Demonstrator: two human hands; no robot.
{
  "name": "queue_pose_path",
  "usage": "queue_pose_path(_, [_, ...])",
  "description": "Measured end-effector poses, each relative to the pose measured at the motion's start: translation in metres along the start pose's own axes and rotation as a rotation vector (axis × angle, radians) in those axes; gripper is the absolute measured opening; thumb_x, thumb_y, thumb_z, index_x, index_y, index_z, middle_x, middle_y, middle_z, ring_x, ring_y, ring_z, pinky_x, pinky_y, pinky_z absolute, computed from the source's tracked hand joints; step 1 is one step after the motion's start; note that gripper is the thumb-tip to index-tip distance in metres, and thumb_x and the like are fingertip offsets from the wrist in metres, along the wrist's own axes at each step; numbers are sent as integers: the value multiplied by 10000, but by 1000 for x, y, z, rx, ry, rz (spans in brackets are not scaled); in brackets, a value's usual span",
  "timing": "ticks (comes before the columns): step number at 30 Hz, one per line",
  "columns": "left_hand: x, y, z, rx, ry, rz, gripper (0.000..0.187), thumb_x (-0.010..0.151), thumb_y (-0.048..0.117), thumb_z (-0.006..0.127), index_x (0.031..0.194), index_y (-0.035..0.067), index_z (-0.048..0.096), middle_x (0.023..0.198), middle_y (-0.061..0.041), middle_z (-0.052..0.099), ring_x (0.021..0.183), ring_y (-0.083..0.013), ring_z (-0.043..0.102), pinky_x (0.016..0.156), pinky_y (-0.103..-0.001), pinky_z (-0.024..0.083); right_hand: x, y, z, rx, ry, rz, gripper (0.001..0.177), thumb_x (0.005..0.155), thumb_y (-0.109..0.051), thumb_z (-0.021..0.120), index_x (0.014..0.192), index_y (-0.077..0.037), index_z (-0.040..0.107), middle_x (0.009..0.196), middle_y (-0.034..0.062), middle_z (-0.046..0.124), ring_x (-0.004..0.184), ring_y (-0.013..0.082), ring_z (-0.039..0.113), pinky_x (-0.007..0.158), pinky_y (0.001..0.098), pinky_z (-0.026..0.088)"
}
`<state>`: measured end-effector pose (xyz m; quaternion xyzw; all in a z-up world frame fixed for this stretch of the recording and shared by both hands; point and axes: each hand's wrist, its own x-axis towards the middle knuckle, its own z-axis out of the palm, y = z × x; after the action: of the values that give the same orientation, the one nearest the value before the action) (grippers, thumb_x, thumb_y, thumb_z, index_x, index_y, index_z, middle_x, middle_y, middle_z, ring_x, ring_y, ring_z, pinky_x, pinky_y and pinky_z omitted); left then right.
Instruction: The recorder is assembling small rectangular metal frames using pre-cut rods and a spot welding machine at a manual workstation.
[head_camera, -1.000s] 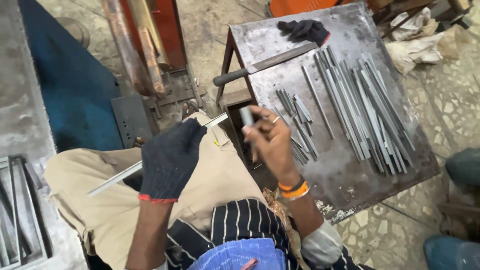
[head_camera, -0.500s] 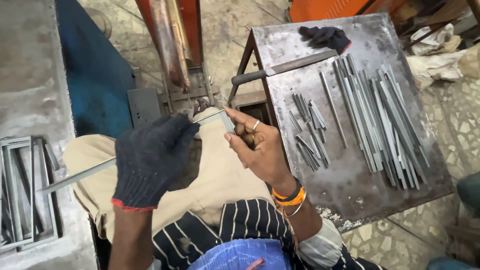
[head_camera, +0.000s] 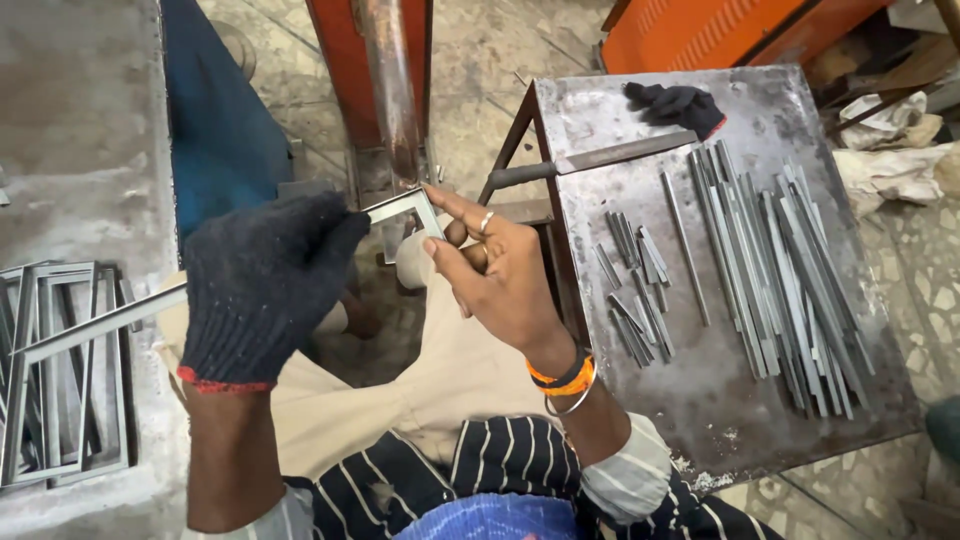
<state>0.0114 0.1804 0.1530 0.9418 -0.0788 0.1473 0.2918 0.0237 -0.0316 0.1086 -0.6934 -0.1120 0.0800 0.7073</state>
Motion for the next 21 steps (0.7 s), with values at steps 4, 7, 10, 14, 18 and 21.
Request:
queue_pose_path(4, [2,-3,0,7,25,50,169,953,248,756,867,102,753,741,-105,697,627,-306,661,564,-398,475,3,-1,2,16,5,7,506,967,20,656,1461,49,549,777,-21,582,522,-2,498,421,194,396])
queue_pose_path(7, [4,-5,0,11,64,83,178,952,258,759,887,92,762,808,-116,708,657,-315,662,571,-396,479,5,-5,4,-33,29,42,497,961,10,659,1445,56,561,756,-25,574,511,-3,497,407,196,403])
queue_pose_path(10, [6,-10,1,15,74,99,163,939,262,764,944,102,795,795,-122,710,652,-316,665,580,-405,481,9,-6,5,-39,34,30,497,956,9,655,1438,74,552,761,-37,556,504,-3,499,399,198,400])
queue_pose_path(14, [8,-14,2,11,63,83,174,946,265,766,956,95,802,756,-129,702,645,-311,673,580,-404,487,12,-6,6,-43,27,3,484,963,9,657,1431,87,566,764,-47,536,517,-9,483,406,195,391])
queue_pose_path(18, [8,-10,-1,17,55,76,166,944,259,770,957,99,810,751,-137,701,620,-317,664,560,-414,473,10,-11,7,-102,42,25,487,959,5,661,1433,69,568,747,-48,557,513,-13,490,401,194,398])
queue_pose_path(21, [6,-9,0,-24,81,124,150,952,231,756,957,84,786,822,-130,712,684,-314,681,596,-401,496,9,-9,7,-61,48,33,476,964,-1,670,1427,63,579,762,-62,527,515,-16,485,414,192,397])
